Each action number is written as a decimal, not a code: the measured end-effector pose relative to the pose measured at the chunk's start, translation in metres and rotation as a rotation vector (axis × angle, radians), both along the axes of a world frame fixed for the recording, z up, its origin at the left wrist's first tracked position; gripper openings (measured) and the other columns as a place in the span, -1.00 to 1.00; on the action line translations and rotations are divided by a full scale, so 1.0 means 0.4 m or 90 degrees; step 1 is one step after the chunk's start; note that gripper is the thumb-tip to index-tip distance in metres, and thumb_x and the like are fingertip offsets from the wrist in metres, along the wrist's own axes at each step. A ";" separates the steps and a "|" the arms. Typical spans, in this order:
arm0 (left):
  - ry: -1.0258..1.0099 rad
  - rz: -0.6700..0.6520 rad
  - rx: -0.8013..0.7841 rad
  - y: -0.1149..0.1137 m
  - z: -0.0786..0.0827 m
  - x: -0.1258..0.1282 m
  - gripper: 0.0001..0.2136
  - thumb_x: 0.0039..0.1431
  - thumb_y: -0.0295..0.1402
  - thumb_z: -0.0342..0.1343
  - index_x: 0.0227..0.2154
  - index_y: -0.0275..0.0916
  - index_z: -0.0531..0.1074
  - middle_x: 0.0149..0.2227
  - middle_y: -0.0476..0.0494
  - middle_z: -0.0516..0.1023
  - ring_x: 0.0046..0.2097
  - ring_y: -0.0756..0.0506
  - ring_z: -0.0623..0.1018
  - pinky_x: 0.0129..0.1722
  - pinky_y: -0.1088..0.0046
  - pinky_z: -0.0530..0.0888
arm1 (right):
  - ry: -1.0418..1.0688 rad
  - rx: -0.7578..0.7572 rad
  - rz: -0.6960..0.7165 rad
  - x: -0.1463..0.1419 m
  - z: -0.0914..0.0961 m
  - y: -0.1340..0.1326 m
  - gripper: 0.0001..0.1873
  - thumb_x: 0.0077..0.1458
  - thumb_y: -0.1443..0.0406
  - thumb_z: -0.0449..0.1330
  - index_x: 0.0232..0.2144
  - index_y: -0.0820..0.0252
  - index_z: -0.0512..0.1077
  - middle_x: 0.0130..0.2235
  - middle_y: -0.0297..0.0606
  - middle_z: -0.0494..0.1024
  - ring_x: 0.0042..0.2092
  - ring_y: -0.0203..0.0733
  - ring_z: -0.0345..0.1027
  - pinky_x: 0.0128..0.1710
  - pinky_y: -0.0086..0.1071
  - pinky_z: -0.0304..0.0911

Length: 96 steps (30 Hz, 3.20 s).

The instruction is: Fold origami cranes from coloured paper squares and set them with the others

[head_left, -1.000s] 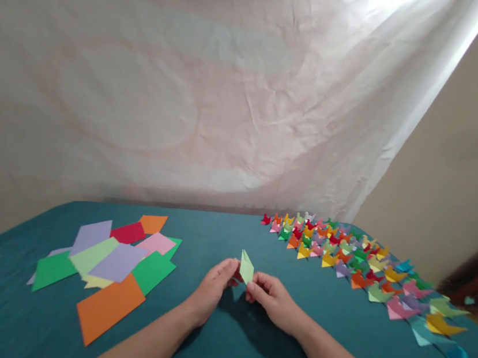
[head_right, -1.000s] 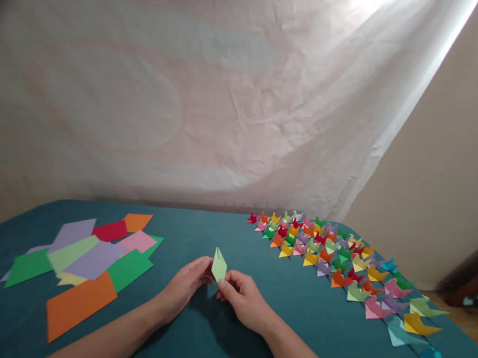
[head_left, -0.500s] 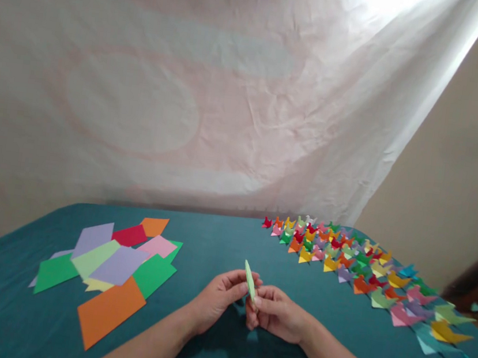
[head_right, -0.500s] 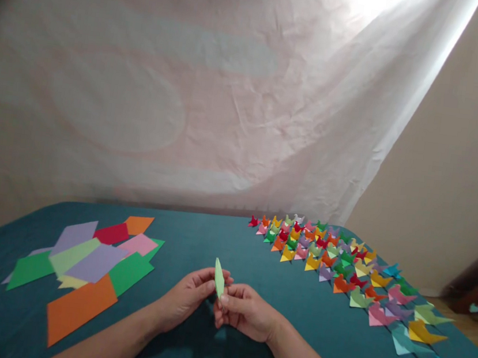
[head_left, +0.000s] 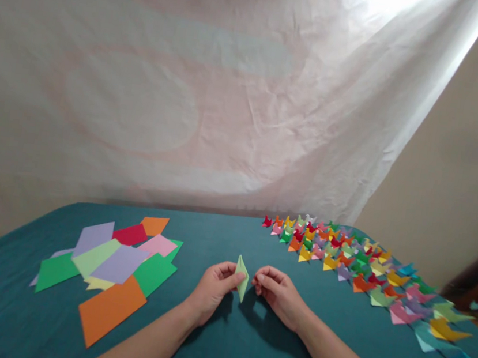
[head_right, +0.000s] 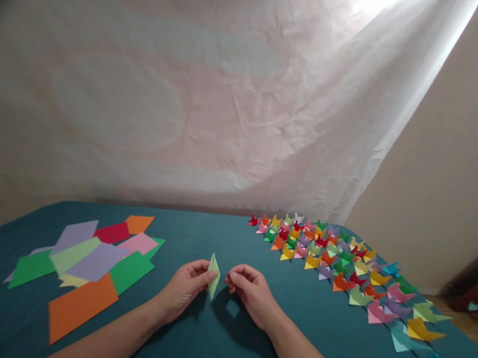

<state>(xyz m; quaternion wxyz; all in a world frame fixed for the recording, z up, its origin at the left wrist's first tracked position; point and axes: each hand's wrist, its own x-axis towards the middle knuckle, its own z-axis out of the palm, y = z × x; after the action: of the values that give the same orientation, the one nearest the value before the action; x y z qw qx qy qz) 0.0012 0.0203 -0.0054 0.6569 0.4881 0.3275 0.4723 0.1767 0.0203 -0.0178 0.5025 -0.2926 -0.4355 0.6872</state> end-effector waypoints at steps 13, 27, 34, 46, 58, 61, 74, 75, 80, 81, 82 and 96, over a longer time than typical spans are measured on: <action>0.236 -0.058 0.136 -0.012 0.000 0.008 -0.70 0.08 -0.16 0.11 -0.40 -0.37 0.42 -0.49 0.00 0.37 -0.45 0.04 0.30 -0.43 0.55 0.23 | -0.131 0.044 -0.084 0.000 -0.015 0.008 -0.66 -0.14 0.16 0.34 -0.30 0.23 0.54 -0.44 -0.32 0.48 -0.43 -0.34 0.21 -0.37 -0.44 0.14; 0.263 -0.046 0.145 -0.007 -0.015 0.008 -0.73 0.09 -0.18 0.09 -0.46 -0.35 0.39 -0.51 0.01 0.34 -0.46 0.04 0.28 -0.44 0.55 0.22 | -0.138 0.065 -0.103 -0.004 -0.022 0.007 -0.65 -0.13 0.20 0.34 -0.23 0.16 0.52 -0.33 -0.29 0.53 -0.35 -0.30 0.31 -0.30 -0.42 0.20; 0.284 -0.040 0.163 -0.009 -0.009 0.011 -0.70 0.08 -0.15 0.09 -0.50 -0.33 0.36 -0.53 0.04 0.30 -0.47 0.05 0.26 -0.46 0.56 0.20 | -0.203 0.104 -0.110 -0.008 -0.002 -0.005 -0.63 -0.17 0.16 0.33 -0.25 0.16 0.54 -0.36 -0.27 0.54 -0.34 -0.24 0.35 -0.28 -0.36 0.25; 0.284 -0.030 0.176 -0.014 -0.005 0.009 -0.68 0.11 -0.12 0.06 -0.45 -0.35 0.40 -0.52 0.01 0.32 -0.46 0.03 0.27 -0.44 0.55 0.22 | -0.211 0.108 -0.142 -0.012 -0.007 -0.005 -0.64 -0.18 0.12 0.33 -0.30 0.16 0.56 -0.37 -0.25 0.54 -0.35 -0.21 0.35 -0.30 -0.33 0.26; 0.258 -0.021 0.155 -0.013 -0.008 0.010 -0.67 0.11 -0.12 0.07 -0.43 -0.35 0.41 -0.52 0.01 0.34 -0.46 0.03 0.29 -0.44 0.55 0.23 | -0.220 0.115 -0.191 -0.017 0.001 -0.013 -0.64 -0.21 0.08 0.34 -0.37 0.19 0.55 -0.40 -0.22 0.55 -0.38 -0.19 0.36 -0.33 -0.33 0.27; 0.257 -0.018 0.150 -0.014 -0.007 0.011 -0.66 0.10 -0.10 0.07 -0.43 -0.35 0.41 -0.52 0.01 0.34 -0.46 0.03 0.29 -0.44 0.55 0.23 | -0.237 0.127 -0.193 -0.014 -0.004 -0.011 -0.65 -0.19 0.08 0.33 -0.38 0.20 0.55 -0.40 -0.22 0.55 -0.38 -0.19 0.35 -0.35 -0.34 0.27; 0.259 -0.007 0.158 -0.012 -0.013 0.007 -0.67 0.09 -0.11 0.09 -0.40 -0.35 0.44 -0.48 -0.03 0.40 -0.43 0.01 0.33 -0.41 0.54 0.26 | -0.301 0.217 -0.191 -0.015 0.002 -0.016 -0.83 -0.06 0.21 0.24 -0.44 0.20 0.43 -0.51 -0.36 0.37 -0.46 -0.31 0.19 -0.45 -0.44 0.13; 0.260 -0.011 0.156 -0.013 -0.011 0.007 -0.67 0.09 -0.11 0.09 -0.40 -0.35 0.45 -0.48 -0.03 0.40 -0.43 0.01 0.34 -0.41 0.54 0.26 | -0.307 0.229 -0.194 -0.013 0.000 -0.016 -0.84 -0.05 0.22 0.23 -0.44 0.20 0.42 -0.50 -0.37 0.36 -0.46 -0.31 0.18 -0.45 -0.44 0.13; 0.274 -0.024 0.162 -0.016 -0.004 0.009 -0.67 0.09 -0.11 0.09 -0.44 -0.35 0.44 -0.49 -0.02 0.38 -0.44 0.02 0.31 -0.43 0.55 0.24 | -0.326 0.280 -0.211 -0.009 -0.001 -0.019 -0.89 -0.01 0.25 0.19 -0.46 0.18 0.37 -0.46 -0.36 0.34 -0.42 -0.28 0.17 -0.40 -0.43 0.12; 0.278 -0.023 0.163 -0.015 -0.004 0.009 -0.66 0.08 -0.10 0.09 -0.45 -0.35 0.44 -0.50 -0.02 0.38 -0.45 0.02 0.30 -0.44 0.56 0.23 | -0.330 0.286 -0.215 -0.009 0.000 -0.019 -0.89 -0.01 0.25 0.19 -0.46 0.18 0.37 -0.46 -0.36 0.34 -0.42 -0.28 0.17 -0.40 -0.42 0.12; 0.281 -0.022 0.163 -0.015 -0.003 0.009 -0.66 0.08 -0.09 0.09 -0.45 -0.35 0.44 -0.51 -0.01 0.37 -0.45 0.02 0.30 -0.45 0.56 0.23 | -0.334 0.291 -0.218 -0.009 0.001 -0.019 -0.88 -0.01 0.25 0.19 -0.47 0.18 0.37 -0.46 -0.36 0.34 -0.42 -0.28 0.17 -0.40 -0.42 0.12; 0.254 -0.032 0.136 -0.007 -0.004 0.004 -0.65 0.05 -0.11 0.14 -0.37 -0.37 0.52 -0.44 -0.09 0.48 -0.40 -0.01 0.37 -0.38 0.53 0.27 | -0.373 0.354 -0.199 -0.005 -0.007 -0.011 -0.97 -0.01 0.33 0.18 -0.45 0.18 0.39 -0.38 -0.31 0.38 -0.40 -0.28 0.21 -0.41 -0.42 0.14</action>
<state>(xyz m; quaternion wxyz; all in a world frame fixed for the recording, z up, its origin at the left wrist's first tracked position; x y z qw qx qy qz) 0.0029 0.0176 -0.0070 0.5357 0.6464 0.3866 0.3818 0.1746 0.0158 -0.0208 0.5155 -0.3913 -0.6785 0.3475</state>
